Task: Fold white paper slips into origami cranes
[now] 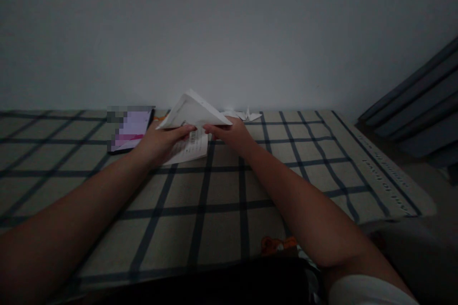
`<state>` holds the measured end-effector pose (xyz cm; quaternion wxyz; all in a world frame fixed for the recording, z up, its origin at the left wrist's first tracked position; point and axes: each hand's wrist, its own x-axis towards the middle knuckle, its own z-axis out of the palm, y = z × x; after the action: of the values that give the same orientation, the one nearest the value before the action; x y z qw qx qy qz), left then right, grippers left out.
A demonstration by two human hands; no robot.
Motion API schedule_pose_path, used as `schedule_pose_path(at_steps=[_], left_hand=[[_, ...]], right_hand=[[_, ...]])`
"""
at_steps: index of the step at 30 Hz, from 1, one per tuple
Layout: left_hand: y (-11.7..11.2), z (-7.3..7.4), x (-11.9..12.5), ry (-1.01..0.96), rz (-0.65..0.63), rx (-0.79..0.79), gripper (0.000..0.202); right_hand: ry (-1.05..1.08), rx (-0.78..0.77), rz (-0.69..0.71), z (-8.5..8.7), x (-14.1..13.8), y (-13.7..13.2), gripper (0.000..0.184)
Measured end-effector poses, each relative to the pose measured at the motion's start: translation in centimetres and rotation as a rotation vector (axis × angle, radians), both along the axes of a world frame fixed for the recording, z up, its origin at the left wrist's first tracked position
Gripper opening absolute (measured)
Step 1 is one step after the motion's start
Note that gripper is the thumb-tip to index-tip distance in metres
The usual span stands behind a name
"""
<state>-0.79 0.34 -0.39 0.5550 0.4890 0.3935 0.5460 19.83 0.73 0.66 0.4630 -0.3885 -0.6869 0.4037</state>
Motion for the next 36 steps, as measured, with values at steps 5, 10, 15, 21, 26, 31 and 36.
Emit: schedule_pose_path(at_steps=[5,10,15,21,26,31,36], left_hand=[[-0.3,0.4,0.3,-0.032,-0.024,-0.008,0.04],[-0.6,0.8,0.1,0.019,-0.018,0.007,0.034],[-0.3,0.9,-0.8,0.251,0.1,0.113,0.031],[-0.2,1.2,-1.4,0.433,0.185,0.177,0.019],[-0.5,1.4,-1.3,0.463,0.177,0.204,0.017],[-0.6,1.3,-1.0,0.42,0.184,0.179,0.022],[-0.3,1.2,-0.9,0.417,0.227,0.17,0.026]], right_hand=[[0.03,-0.015,0.0,0.0,-0.1,0.0,0.039],[-0.043,0.127,-0.035,-0.3,0.2,0.1,0.043],[-0.109,0.241,-0.054,-0.3,0.3,0.0,0.039],[-0.143,0.319,-0.082,-0.4,0.5,0.4,0.018],[-0.109,0.363,-0.078,-0.5,0.6,0.5,0.019],[-0.099,0.225,-0.059,-0.8,0.2,0.4,0.035],[-0.006,0.252,-0.148,-1.3,0.0,1.0,0.065]])
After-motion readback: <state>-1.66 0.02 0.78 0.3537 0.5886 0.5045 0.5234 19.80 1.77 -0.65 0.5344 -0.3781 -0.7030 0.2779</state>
